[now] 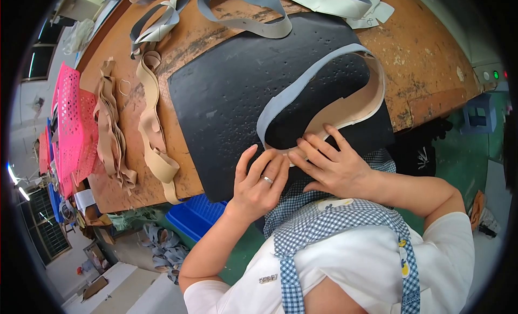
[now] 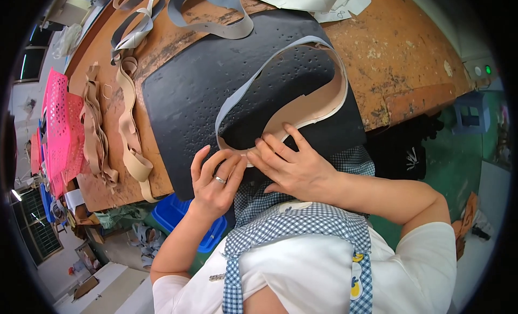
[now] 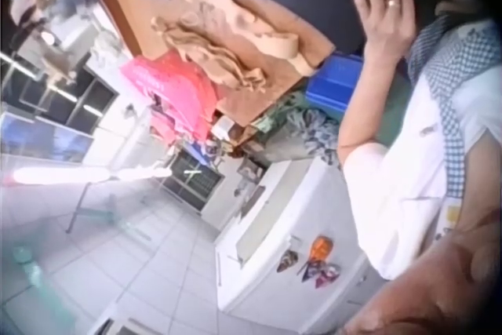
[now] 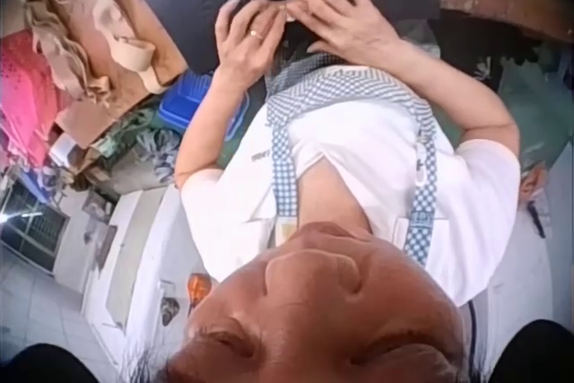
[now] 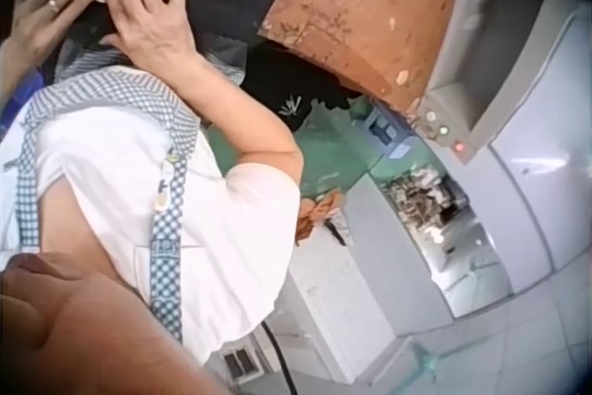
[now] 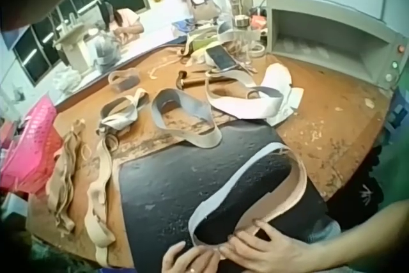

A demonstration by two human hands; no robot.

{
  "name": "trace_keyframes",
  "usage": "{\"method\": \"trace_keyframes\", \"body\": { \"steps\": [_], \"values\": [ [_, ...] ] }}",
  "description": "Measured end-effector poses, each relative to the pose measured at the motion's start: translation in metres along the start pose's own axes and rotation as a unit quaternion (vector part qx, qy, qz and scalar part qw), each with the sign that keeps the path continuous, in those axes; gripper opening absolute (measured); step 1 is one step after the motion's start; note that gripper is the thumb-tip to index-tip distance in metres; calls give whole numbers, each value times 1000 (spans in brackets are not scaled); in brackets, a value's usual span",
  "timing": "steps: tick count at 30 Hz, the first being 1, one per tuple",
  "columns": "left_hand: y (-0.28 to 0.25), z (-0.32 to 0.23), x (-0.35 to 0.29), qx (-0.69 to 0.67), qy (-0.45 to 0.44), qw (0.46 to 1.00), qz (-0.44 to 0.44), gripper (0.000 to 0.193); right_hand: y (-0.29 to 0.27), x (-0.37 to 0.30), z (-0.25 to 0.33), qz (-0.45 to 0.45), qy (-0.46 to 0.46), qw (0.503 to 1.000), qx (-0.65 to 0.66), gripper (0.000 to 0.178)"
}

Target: Manually applying reinforcement lining to shoe upper components at a factory workbench.

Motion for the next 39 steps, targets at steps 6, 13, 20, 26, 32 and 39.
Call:
{"method": "trace_keyframes", "body": {
  "steps": [6, 13, 20, 26, 32, 39],
  "values": [
    [-7, 13, 25, -141, -72, 987, -10, 17, -22, 22, -22, -84, 47, 988, 119, 50],
    [-46, 45, 83, -538, -323, 776, 64, 17, -94, 61, -72, -127, 247, 710, 647, 12],
    [-63, 62, 86, -625, -305, 711, 103, 18, -126, 90, -115, -174, 219, 733, 620, 18],
    [-50, 60, 95, -646, -363, 672, -6, 15, -142, 120, -116, -338, 122, 921, 152, 15],
    [-42, 48, 88, -640, -398, 645, -122, 12, -108, 111, -62, -256, 162, 927, 221, 21],
    [-31, 48, 87, -641, -439, 621, -105, 17, -61, 99, -50, -231, 111, 927, 273, 29]
  ]
}}
Point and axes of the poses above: each hand's wrist, its own x-axis towards the middle knuckle, its own y-axis out of the palm, z = x × y, the point moved 3 cm from there along x, towards the middle knuckle, and after that the axes turned 10 degrees about -y, right-handed, at the moved point
